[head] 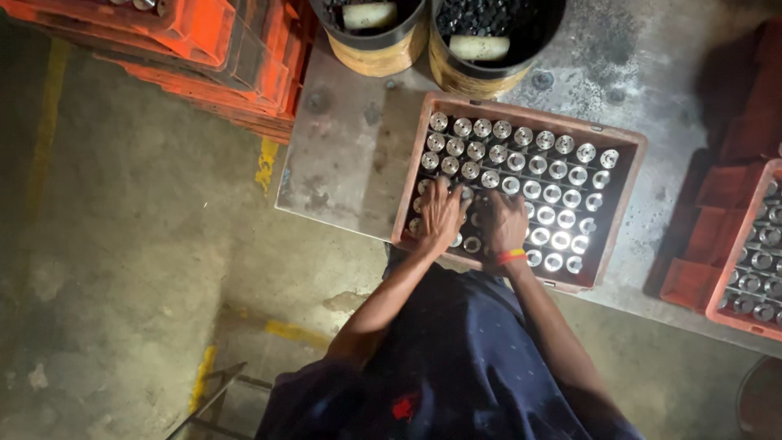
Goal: The person repeatedly picks small cylindrical metal parts from a red crate and places them into a second crate, arranging them in rows. The person occasionally shifts the crate and continues the pick-and-place cycle.
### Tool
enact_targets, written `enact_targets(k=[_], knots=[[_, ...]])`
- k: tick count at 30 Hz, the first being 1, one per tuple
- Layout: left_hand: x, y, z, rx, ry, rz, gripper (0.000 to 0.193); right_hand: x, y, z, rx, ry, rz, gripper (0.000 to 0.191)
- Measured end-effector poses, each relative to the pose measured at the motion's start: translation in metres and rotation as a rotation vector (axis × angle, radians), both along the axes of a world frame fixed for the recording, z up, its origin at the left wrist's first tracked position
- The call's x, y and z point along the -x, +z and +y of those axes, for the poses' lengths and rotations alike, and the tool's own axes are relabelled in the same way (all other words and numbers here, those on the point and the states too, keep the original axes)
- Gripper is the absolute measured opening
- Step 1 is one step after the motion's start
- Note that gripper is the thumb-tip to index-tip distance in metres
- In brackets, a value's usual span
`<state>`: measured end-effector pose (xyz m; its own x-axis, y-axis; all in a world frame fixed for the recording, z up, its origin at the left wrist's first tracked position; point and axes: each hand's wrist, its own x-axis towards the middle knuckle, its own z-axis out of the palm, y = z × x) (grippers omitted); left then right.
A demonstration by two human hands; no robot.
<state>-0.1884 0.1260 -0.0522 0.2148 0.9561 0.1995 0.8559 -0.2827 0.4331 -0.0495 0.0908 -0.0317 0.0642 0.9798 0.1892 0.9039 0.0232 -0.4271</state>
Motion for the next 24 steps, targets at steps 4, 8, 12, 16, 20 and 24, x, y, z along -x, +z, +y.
enact_targets(k=[4, 8, 12, 16, 20, 24], knots=[[0.011, 0.001, 0.022, 0.075, -0.117, -0.042, 0.04, -0.022, 0.0, 0.007, 0.016, 0.098, 0.142, 0.016], [0.038, 0.009, 0.021, 0.222, -0.161, -0.547, 0.045, -0.073, 0.006, -0.016, -0.071, 0.039, 0.449, 0.02], [0.032, 0.017, 0.006, 0.331, -0.033, -0.803, 0.043, -0.078, -0.002, -0.025, 0.291, -0.579, 1.779, 0.065], [0.023, 0.014, -0.012, 0.67, -0.01, -0.716, 0.05, -0.045, -0.008, -0.037, 0.256, -0.351, 0.979, 0.052], [0.03, 0.011, -0.024, 0.196, -0.152, -0.332, 0.049, -0.024, -0.004, -0.045, 0.062, 0.017, 0.133, 0.054], [0.035, 0.009, -0.033, 0.122, -0.207, -0.475, 0.042, -0.032, -0.003, -0.048, -0.138, 0.106, 0.204, 0.049]])
